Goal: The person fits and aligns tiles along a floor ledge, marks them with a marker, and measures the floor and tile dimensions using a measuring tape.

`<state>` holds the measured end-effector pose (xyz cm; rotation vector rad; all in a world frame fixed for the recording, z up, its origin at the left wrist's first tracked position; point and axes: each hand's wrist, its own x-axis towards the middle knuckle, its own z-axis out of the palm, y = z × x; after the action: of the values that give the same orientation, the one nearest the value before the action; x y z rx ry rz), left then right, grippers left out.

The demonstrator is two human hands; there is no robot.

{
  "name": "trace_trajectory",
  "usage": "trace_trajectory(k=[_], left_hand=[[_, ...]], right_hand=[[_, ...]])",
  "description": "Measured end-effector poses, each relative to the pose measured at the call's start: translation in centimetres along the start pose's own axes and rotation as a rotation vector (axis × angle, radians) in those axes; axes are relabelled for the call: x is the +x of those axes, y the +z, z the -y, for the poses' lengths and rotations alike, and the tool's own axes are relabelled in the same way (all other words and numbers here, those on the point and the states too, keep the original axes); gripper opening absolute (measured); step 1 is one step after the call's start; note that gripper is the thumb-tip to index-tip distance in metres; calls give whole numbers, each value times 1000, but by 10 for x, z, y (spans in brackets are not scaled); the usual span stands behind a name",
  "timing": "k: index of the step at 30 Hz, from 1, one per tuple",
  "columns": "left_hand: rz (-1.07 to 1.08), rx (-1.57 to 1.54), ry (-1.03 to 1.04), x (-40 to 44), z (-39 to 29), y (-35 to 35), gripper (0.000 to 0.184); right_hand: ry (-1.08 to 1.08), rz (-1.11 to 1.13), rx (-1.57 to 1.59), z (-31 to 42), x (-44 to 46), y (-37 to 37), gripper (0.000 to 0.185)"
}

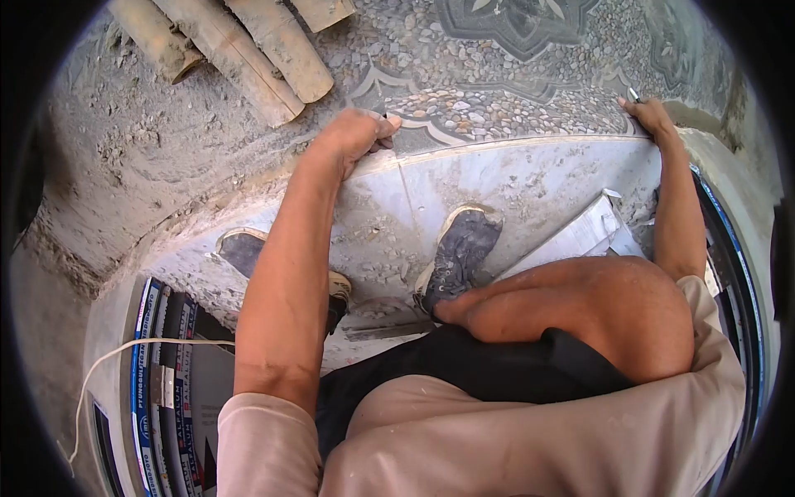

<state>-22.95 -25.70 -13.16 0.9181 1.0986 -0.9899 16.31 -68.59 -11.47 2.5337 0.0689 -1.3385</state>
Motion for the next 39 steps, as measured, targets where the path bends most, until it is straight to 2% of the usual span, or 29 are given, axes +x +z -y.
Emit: trace_trajectory(k=[8,12,14,16,18,24,27,34,36,39], left_hand=[[-33,55,-89,9,-1,-1,24],[-66,108,-120,2,-8,4,28],[-72,154,-83,-2,-9,5,29],[-77,206,-46,-1,-8,5,29],[-45,116,-67,0,-5,4,29],[1,56,-97,1,-3,3,29],[88,63,-13,1,-1,-2,30],[45,34,17,-1,2,-2,30],[71,10,30,1,3,-3,31],[65,34,-23,-4,-3,-1,30]], right_hand=[[-121,-50,-81,-9,8,2,68],[-119,17,-318,14,-11,1,65],[-164,-152,-453,24,-22,4,65],[-146,-140,-457,19,-17,1,67],[-107,-35,-302,12,-10,-2,66],[-33,-11,-107,1,5,2,60],[44,32,-66,6,6,0,52],[12,56,-177,13,11,-1,43],[90,104,136,13,7,-1,38],[106,120,78,19,3,-6,37]])
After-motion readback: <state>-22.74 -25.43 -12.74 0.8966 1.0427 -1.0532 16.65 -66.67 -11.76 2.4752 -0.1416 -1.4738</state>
